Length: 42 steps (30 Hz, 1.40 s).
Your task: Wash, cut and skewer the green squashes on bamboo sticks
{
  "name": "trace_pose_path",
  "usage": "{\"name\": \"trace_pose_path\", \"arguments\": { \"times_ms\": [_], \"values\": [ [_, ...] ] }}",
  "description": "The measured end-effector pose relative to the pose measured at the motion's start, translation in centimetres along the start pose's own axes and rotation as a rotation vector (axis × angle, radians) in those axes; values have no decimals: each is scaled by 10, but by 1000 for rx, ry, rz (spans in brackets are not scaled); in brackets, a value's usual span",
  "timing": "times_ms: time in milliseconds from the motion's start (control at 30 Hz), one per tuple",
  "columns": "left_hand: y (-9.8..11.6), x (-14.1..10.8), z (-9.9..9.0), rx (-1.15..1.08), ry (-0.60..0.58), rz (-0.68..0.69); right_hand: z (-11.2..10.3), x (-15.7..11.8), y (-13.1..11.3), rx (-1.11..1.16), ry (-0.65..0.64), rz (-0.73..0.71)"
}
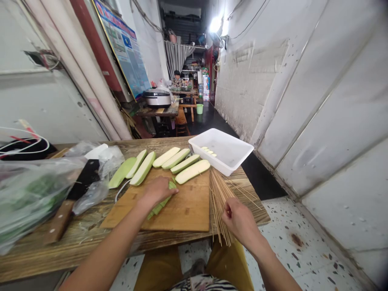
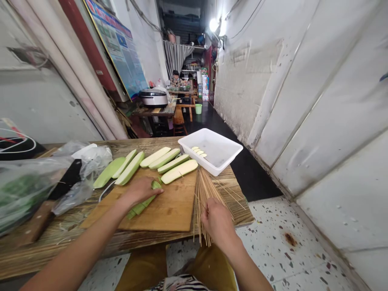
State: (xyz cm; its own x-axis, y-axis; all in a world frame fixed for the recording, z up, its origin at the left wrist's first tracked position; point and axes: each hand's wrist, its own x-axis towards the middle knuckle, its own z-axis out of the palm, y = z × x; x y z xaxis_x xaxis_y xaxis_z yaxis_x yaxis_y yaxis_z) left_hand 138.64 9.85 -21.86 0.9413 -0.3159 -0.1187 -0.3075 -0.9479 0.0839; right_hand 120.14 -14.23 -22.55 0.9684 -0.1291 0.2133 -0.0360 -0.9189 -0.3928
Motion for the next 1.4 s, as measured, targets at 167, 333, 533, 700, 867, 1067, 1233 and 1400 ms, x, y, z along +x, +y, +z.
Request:
{"name": "trace_pose_path", "arguments": {
  "times_ms": [167,333,533,700,867,1067,1233,1400],
  "values": [
    [-1,-1,-3,25,-6,-95,4,-3,-3,22,8,-10],
    [0,-2,-2,14,17,-70,9,-5,-5,30,35,-29],
    [2,-5,-2,-61,101,-98,8,-9,-11,39,53,-33],
    [-3,-5,-4,-354,256,-94,8,-10,-12,83,73,-31],
    [-1,-20,-13,-1310,207,-5,14,-4,-25,197,90,-91],
    [12,-49,-25,-2081,-170,-22,31,0,-50,378,115,-104],
    [6,-49,-15,-2178,-41,-120,37,-9,-58,537,92,-229],
    [0,-42,-12,-2227,22,-194,41,-16,-63,616,44,-176]
  ]
}}
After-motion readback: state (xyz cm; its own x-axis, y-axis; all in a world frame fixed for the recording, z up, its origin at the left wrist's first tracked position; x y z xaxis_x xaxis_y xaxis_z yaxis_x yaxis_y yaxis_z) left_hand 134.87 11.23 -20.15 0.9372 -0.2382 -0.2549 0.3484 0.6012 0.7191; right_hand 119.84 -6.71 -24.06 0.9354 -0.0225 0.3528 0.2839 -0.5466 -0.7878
